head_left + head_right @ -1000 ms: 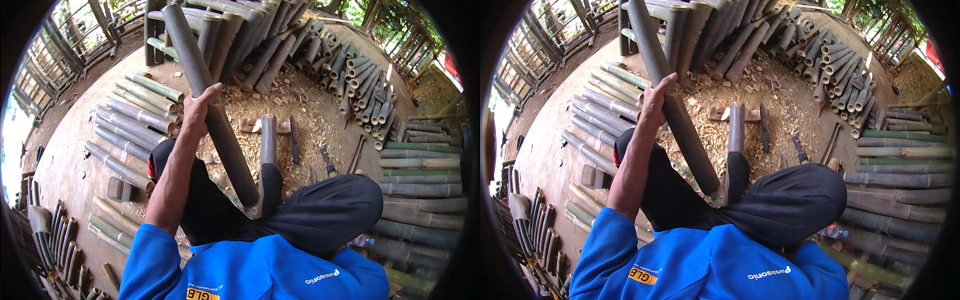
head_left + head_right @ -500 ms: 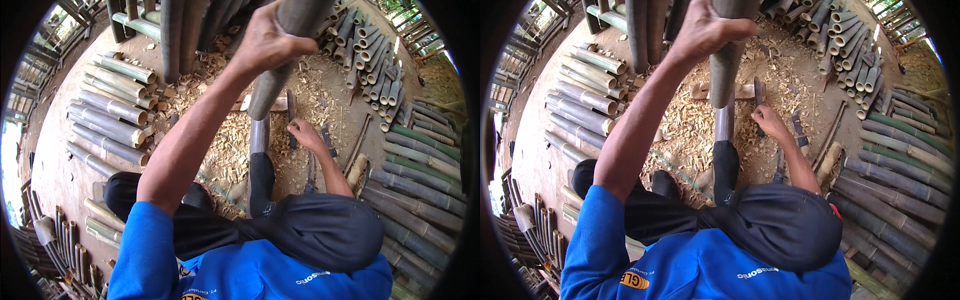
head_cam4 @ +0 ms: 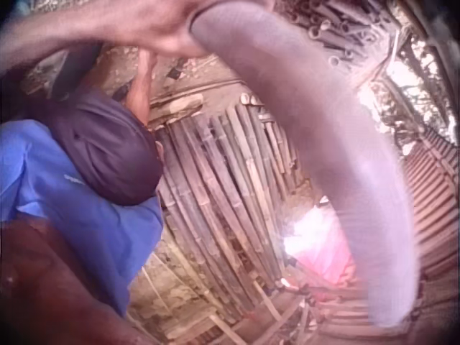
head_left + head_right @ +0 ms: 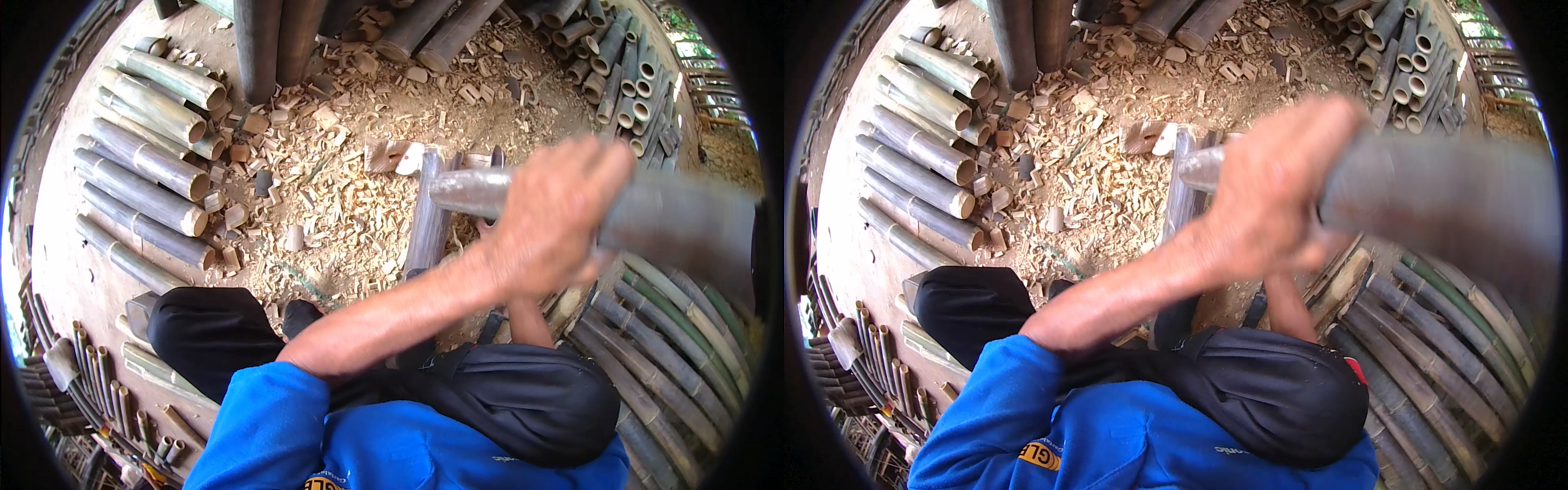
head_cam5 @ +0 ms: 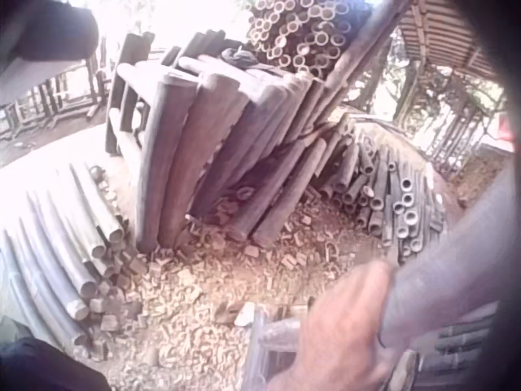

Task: The person shapes bamboo pieces using a knife and a wooden mallet. The person places a bamboo pole on a wooden block, positions a knife against it, and strikes the knife with a mallet to carve out sections and smooth the surface.

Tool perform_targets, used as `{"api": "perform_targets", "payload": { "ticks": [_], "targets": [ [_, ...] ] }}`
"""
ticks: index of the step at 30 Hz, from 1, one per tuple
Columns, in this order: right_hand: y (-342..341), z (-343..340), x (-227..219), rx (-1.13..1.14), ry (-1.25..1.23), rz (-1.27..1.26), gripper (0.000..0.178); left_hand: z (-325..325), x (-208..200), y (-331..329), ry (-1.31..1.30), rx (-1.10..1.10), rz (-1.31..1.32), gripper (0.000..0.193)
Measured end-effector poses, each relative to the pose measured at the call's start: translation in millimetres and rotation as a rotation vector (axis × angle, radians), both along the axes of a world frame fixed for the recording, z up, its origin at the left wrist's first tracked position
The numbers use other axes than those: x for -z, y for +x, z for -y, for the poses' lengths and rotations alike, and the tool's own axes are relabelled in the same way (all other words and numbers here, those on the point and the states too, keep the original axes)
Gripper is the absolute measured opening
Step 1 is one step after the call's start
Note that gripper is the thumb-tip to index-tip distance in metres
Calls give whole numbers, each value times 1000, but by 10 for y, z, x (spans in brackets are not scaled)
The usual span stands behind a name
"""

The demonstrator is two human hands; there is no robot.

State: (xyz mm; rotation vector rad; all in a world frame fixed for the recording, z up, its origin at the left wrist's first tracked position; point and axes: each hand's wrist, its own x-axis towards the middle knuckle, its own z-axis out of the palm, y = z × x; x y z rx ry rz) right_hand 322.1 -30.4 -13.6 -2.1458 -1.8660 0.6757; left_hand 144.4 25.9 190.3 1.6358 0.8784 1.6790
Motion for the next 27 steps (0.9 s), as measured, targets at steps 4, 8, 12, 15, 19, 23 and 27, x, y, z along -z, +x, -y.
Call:
{"api": "perform_targets", "payload": {
  "ticks": [4, 8, 12, 15, 19, 23, 27],
  "targets": [
    [-89, -84, 28, -36, -19, 8, 40, 304, -13, 90, 28, 113, -155, 69],
    [-161, -114, 74, -63, -43, -16, 38, 330, -9, 122, 47, 151, -118, 63],
    [-202, -133, 105, -79, -64, -46, 37, 269, -19, 126, 28, 77, -49, 44],
    [-206, -153, 121, -87, -79, -55, 36, 217, -30, 150, 24, 19, -7, 36],
    [-179, -163, 97, -93, -98, -70, 35, 161, -51, 185, 39, -74, -2, 32],
    [-207, -235, 105, -103, -111, -84, 33, 138, -65, 205, 3, -80, 36, 32],
    [-218, -317, 92, -111, -135, -106, 32, 125, -69, 196, -5, -149, 12, 33]
  ]
}}
